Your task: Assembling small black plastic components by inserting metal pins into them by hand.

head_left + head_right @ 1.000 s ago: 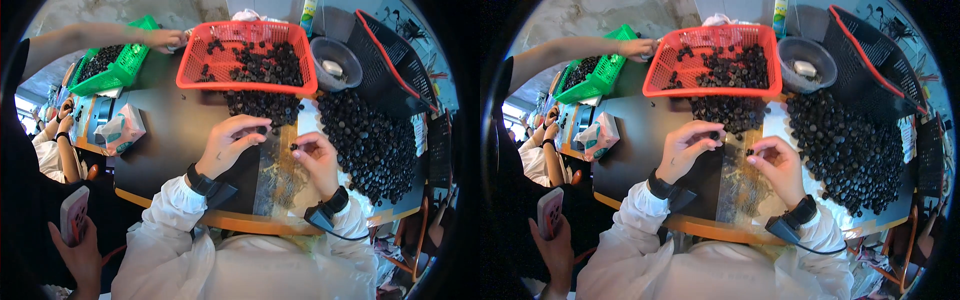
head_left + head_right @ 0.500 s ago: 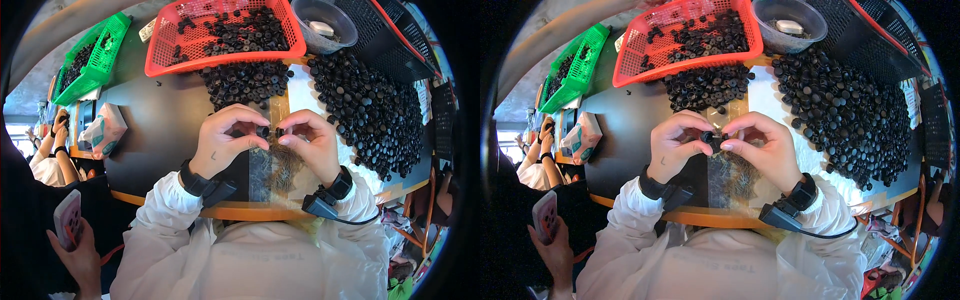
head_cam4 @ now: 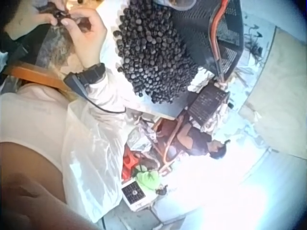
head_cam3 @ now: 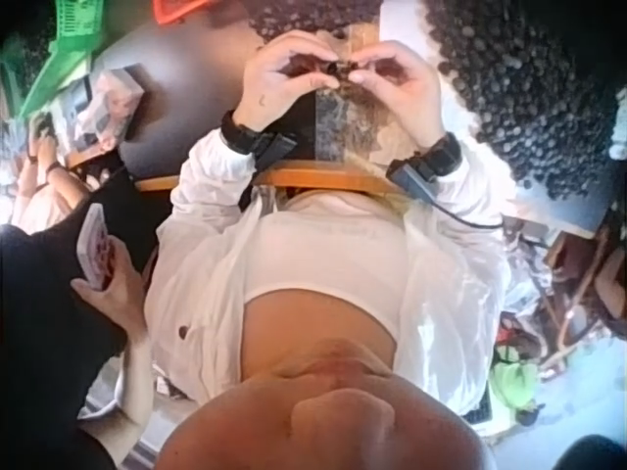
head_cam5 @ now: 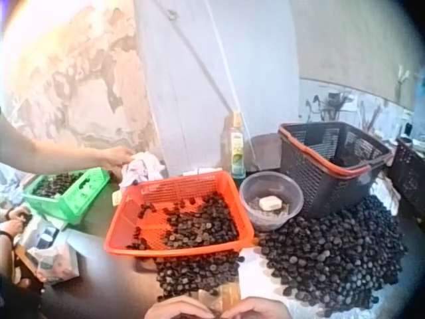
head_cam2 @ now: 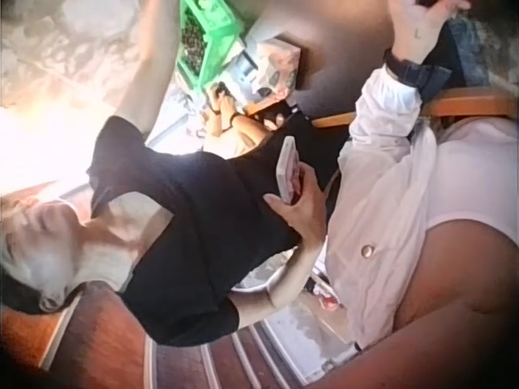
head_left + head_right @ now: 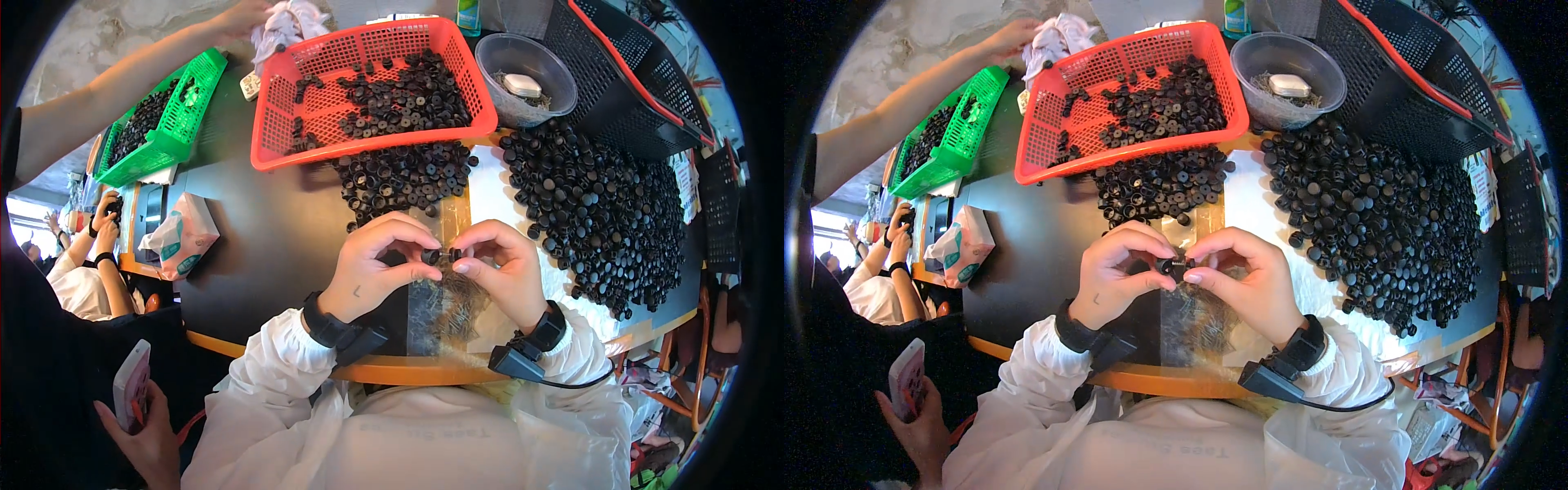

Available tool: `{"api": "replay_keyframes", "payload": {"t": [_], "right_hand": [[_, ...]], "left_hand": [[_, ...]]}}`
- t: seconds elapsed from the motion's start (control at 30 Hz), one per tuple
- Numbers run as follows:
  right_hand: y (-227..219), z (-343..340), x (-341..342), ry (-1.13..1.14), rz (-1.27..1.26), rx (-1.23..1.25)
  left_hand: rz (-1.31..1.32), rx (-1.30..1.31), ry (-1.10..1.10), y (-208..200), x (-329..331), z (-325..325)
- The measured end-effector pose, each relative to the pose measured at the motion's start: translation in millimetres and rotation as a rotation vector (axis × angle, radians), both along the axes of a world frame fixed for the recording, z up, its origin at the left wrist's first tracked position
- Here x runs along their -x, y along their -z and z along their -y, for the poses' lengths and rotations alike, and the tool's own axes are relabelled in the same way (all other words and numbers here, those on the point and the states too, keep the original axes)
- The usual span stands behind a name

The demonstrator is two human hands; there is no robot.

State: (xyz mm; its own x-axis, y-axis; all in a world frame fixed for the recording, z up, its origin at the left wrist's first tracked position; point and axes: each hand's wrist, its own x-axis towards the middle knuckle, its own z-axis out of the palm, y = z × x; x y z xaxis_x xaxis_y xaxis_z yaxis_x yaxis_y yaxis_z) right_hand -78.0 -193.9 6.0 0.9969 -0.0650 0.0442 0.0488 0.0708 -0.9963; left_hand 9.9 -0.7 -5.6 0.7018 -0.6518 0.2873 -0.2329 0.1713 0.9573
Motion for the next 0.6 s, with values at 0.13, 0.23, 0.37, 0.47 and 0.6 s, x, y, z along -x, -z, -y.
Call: {"api": "replay_keyframes", "payload": {"t": [0.13, 0.23, 0.37, 0.47, 0.6], "right_hand": [[-1.2, -0.1, 0.4, 0.003, -0.013, -0.019], [0.5, 0.4, 0.0, 0.004, -0.011, -0.026], [-1.1, -0.8, 1.1, 0.016, -0.023, -0.042], [-2.1, -1.9, 0.0, 0.015, 0.053, -0.005], [-3.2, -3.1, 1.4, 0.014, 0.076, 0.056]], "left_hand": [[-0.017, 0.008, 0.002, 0.5, -1.2, 0.4], [-0.014, -0.013, 0.001, 0.2, -0.9, 0.5], [-0.154, 0.034, 0.007, 1.5, 2.5, 1.5], [-0.187, 0.065, 0.029, 3.4, 2.6, 0.8], [-0.172, 0.110, 0.043, 6.1, 4.3, 1.5]]}}
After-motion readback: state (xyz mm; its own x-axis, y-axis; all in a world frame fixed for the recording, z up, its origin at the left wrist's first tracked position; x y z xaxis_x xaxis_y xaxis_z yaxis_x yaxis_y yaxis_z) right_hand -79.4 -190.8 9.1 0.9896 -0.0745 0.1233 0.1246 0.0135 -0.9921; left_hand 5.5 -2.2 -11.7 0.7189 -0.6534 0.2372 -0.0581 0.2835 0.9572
